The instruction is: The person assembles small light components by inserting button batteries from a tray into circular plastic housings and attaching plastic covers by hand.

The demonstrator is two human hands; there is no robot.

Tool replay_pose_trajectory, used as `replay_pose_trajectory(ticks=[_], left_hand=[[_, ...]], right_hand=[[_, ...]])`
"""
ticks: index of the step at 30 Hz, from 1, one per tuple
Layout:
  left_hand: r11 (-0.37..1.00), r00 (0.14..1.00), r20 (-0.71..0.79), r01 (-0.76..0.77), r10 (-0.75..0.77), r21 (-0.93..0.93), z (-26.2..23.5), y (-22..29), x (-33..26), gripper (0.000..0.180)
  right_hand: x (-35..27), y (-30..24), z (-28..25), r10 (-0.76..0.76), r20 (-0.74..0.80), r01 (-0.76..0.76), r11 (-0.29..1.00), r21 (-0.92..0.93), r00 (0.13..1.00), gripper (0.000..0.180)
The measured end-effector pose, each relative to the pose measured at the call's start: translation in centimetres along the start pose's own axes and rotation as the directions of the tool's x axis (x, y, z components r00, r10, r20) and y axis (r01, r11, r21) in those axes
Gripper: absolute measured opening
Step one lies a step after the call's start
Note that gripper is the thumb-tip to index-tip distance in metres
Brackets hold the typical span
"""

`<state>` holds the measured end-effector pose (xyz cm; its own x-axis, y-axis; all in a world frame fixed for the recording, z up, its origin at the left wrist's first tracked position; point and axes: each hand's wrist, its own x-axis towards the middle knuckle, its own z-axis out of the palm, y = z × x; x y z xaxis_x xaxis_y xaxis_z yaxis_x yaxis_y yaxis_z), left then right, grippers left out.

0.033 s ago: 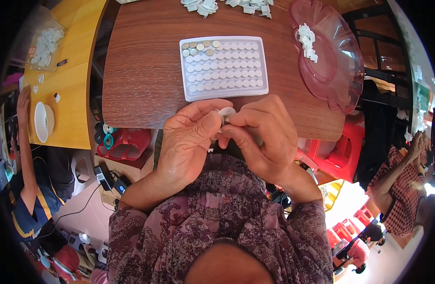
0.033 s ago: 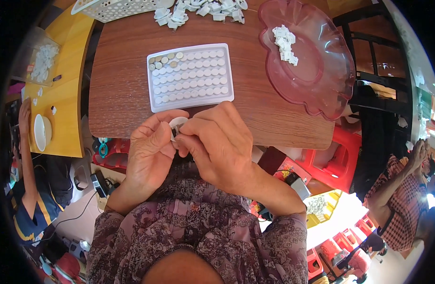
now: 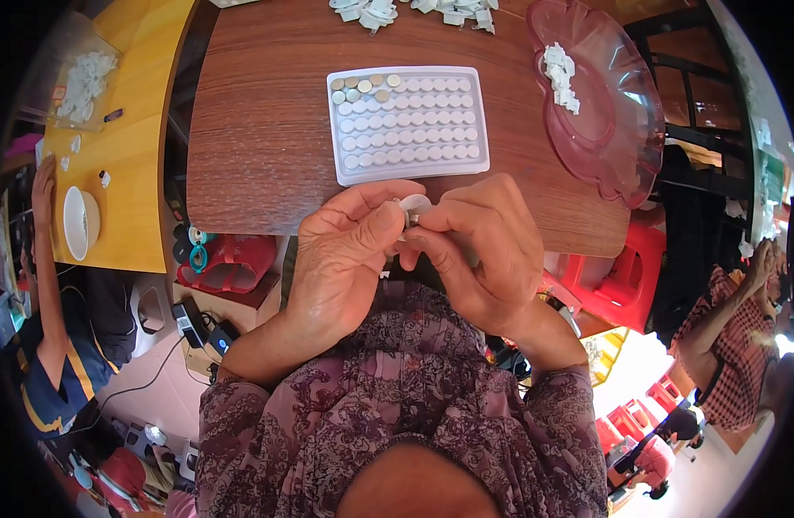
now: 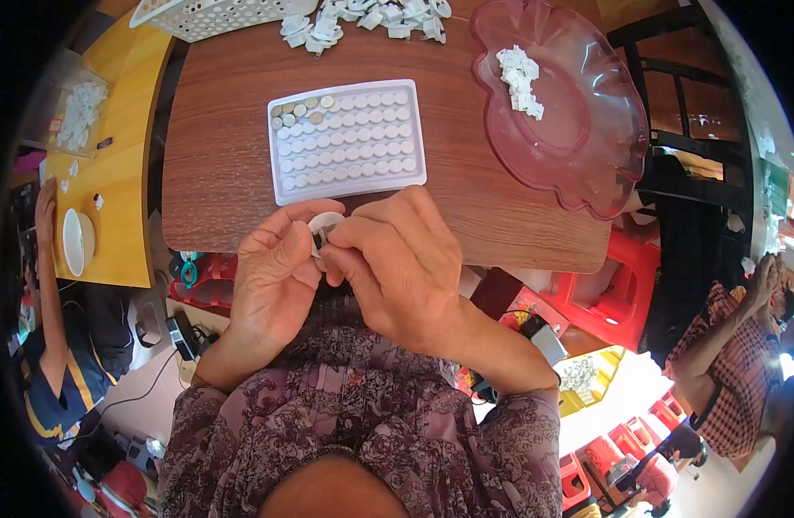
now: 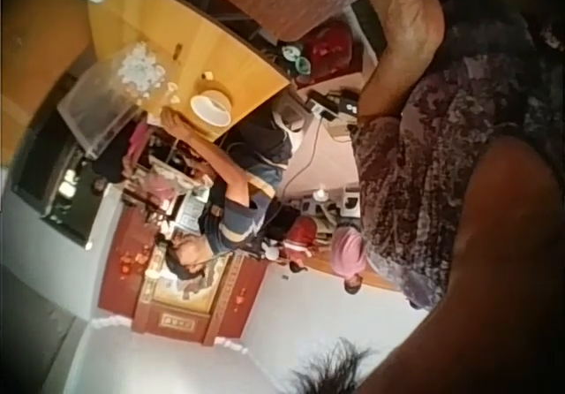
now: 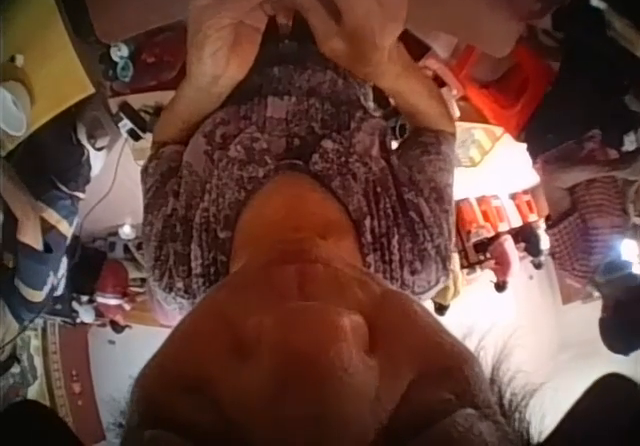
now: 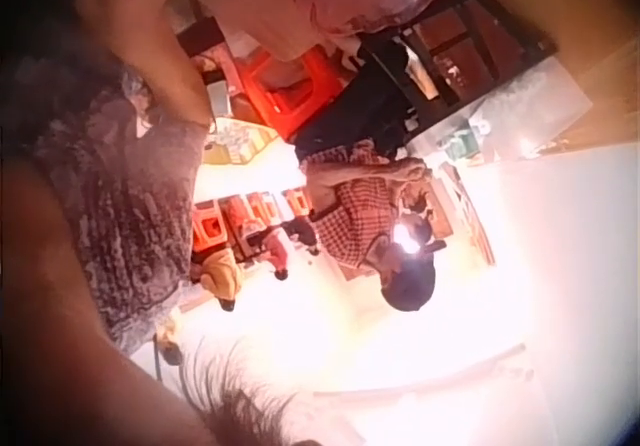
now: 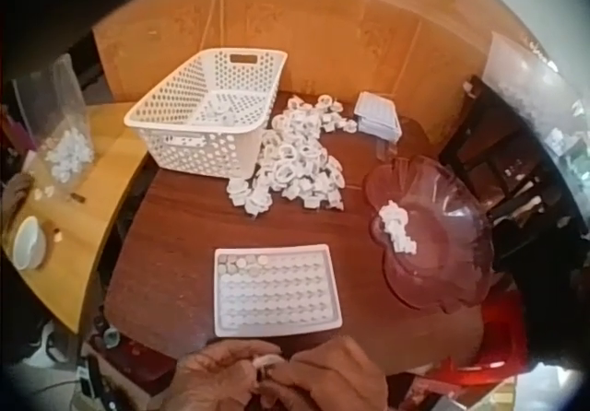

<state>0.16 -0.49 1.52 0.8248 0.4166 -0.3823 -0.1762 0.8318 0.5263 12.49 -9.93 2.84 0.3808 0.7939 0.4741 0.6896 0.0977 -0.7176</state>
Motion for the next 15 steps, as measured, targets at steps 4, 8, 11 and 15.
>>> replay_pose_trajectory(ticks=[4, 8, 11, 15], left_hand=[[1.0, 1.0, -0.018, -0.01, 0.01, 0.001, 0.2, -0.2, 0.3, 0.03], [0.999, 0.999, -0.041, -0.03, 0.031, 0.019, 0.5, -0.3, 0.5, 0.03], [0.999, 0.998, -0.053, -0.031, 0.033, 0.028, 0.5, -0.2, 0.6, 0.03], [0.992, 0.995, -0.022, -0.092, 0.095, 0.091, 1.1, 0.4, 0.8, 0.031]], right_hand=[[-0.4, 0.3, 0.3, -0.165, -0.06, 0.154, 0.975, -0.163, 0.984, 0.023], [-1.0, 0.1, 0.6, -0.155, -0.051, 0.141, 0.966, -0.218, 0.987, 0.029], [-0.9, 0.5, 0.5, -0.122, -0.044, 0.115, 0.983, -0.141, 0.992, 0.032], [-0.2, -0.2, -0.8, -0.053, -0.01, 0.052, 0.996, -0.07, 0.999, 0.031]])
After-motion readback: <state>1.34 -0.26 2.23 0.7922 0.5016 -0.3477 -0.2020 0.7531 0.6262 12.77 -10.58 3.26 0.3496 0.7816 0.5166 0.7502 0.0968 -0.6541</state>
